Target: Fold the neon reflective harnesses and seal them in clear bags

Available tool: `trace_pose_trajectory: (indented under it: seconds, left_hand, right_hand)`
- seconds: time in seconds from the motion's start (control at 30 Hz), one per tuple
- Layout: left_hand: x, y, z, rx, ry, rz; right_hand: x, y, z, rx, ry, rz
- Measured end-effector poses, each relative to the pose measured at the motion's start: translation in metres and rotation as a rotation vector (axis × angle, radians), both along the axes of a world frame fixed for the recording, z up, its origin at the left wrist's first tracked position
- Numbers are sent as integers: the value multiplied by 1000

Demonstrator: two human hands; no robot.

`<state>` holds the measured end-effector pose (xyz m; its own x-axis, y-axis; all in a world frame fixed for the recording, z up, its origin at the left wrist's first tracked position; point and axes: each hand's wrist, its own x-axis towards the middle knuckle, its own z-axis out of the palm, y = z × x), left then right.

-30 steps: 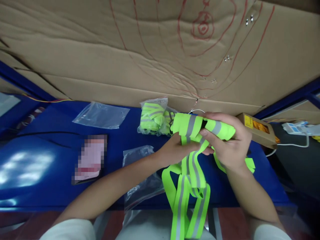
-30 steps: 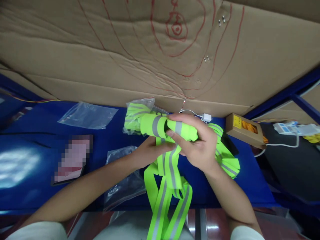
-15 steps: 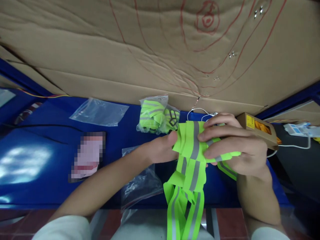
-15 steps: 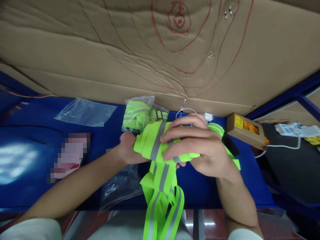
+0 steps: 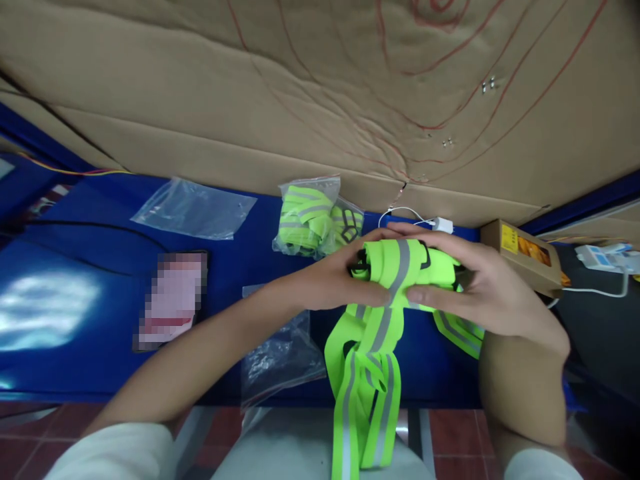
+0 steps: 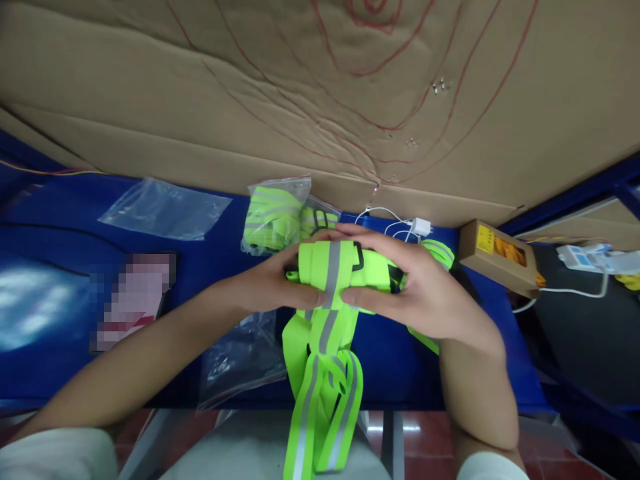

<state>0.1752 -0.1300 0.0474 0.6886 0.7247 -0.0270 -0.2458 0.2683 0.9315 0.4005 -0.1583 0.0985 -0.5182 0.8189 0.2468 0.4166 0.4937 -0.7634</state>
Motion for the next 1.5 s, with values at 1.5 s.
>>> trace_pose_trajectory:
  seconds: [1.5]
  left_hand:
    - [-11, -64, -105, -382, -78, 25]
  right_hand:
    - [-33, -41, -126, -65, 217, -139]
